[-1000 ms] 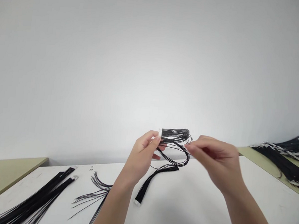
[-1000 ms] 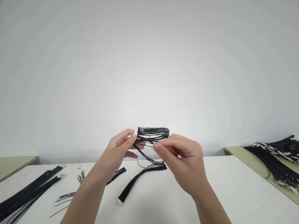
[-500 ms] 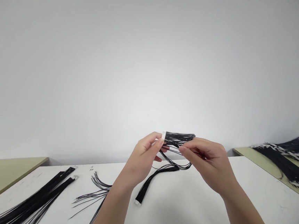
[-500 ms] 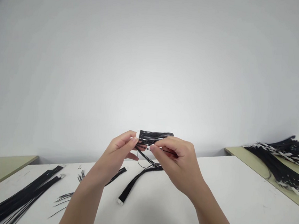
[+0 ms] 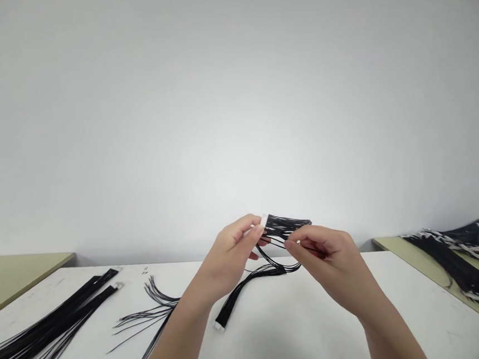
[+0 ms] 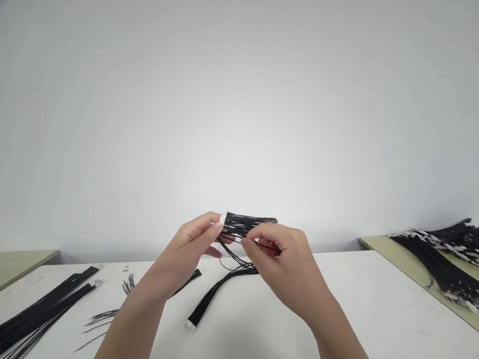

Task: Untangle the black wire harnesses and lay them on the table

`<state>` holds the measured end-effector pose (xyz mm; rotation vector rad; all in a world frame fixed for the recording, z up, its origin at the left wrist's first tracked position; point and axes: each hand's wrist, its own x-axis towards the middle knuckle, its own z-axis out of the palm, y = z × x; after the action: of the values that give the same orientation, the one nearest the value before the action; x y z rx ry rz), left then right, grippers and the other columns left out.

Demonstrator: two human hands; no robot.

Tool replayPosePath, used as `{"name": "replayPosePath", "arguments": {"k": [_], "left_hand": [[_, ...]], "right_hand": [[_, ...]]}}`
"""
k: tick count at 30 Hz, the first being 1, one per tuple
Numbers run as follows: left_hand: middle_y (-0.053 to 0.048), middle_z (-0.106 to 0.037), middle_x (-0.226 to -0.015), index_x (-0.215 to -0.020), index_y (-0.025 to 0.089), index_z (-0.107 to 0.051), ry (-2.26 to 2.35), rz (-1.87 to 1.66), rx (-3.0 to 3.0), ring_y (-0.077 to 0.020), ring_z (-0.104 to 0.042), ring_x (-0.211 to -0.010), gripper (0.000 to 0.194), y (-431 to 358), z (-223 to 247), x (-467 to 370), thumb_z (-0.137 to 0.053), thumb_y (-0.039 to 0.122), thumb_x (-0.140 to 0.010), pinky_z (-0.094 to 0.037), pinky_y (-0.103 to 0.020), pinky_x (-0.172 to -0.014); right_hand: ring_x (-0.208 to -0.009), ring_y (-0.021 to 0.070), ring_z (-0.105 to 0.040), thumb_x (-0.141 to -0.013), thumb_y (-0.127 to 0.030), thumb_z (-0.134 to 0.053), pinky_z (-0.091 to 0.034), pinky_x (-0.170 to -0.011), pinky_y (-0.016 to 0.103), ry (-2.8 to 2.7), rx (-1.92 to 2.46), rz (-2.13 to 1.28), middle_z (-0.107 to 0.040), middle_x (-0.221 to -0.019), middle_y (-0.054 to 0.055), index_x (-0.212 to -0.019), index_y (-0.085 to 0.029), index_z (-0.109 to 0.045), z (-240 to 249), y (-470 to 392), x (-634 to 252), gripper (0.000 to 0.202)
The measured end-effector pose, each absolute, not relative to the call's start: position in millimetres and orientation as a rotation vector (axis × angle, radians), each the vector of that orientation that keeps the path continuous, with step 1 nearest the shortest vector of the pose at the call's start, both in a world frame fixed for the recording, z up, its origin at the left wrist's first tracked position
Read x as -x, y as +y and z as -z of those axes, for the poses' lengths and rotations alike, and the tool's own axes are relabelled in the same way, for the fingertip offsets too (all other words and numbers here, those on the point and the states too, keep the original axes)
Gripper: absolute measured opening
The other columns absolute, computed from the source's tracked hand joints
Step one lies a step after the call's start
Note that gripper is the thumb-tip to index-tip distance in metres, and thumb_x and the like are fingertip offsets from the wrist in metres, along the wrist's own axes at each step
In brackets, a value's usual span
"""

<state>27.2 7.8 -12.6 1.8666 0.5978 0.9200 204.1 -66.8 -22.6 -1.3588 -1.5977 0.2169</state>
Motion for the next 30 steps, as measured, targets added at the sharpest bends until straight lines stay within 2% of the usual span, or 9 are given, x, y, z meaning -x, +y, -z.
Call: {"name": "replayPosePath", "arguments": {"k": [8,13,22,26,30], "left_hand": [[0.001,-0.054,-0.086,-0.082,0.022,-0.052,0.617,-0.835,-1.976,-0.0153,-0.054,-0.089,0.033,9,12,-29,-0.038,0.049,-0.095,-0.046,-0.026,-0.075],[0.001,-0.053,-0.083,-0.081,0.022,-0.052,0.641,-0.839,-1.989,-0.0151,-0.053,-0.085,0.035,9,13,-29,-0.036,0.051,-0.095,-0.045,-0.027,-0.073],[-0.001,-0.056,-0.093,-0.087,0.023,-0.055,0.678,-0.785,-1.868,-0.0176,-0.057,-0.094,0.036,10,14,-29,-0.039,0.055,-0.092,-0.046,-0.028,-0.075],[-0.001,-0.057,-0.092,-0.088,0.023,-0.056,0.664,-0.770,-1.841,-0.0177,-0.056,-0.093,0.036,10,13,-31,-0.040,0.055,-0.092,-0.045,-0.029,-0.075],[-0.001,-0.057,-0.093,-0.088,0.023,-0.055,0.624,-0.746,-1.843,-0.0181,-0.055,-0.094,0.036,8,13,-32,-0.040,0.056,-0.092,-0.045,-0.031,-0.078]], "right_hand": [[-0.048,0.0080,-0.030,-0.078,-0.022,-0.057,-0.024,-0.044,0.022,-1.551,1.427,0.037,-0.043,-0.050,-0.004,-0.057,-0.019,-0.059,21,-66,-202,0.021],[-0.049,0.0065,-0.033,-0.081,-0.019,-0.057,-0.026,-0.047,0.021,-1.634,1.348,0.336,-0.043,-0.051,-0.004,-0.060,-0.018,-0.060,27,-64,-204,0.022],[-0.048,0.0068,-0.023,-0.084,-0.009,-0.048,-0.019,-0.045,0.022,-1.759,1.246,0.875,-0.038,-0.054,-0.004,-0.060,-0.015,-0.057,35,-63,-202,0.026],[-0.048,0.0069,-0.022,-0.084,-0.008,-0.048,-0.019,-0.044,0.022,-1.749,1.230,0.893,-0.039,-0.054,-0.004,-0.059,-0.015,-0.056,35,-63,-202,0.027],[-0.048,0.0070,-0.028,-0.087,-0.016,-0.051,-0.022,-0.046,0.022,-1.763,1.280,0.669,-0.041,-0.056,-0.003,-0.067,-0.016,-0.059,34,-64,-205,0.021]]}}
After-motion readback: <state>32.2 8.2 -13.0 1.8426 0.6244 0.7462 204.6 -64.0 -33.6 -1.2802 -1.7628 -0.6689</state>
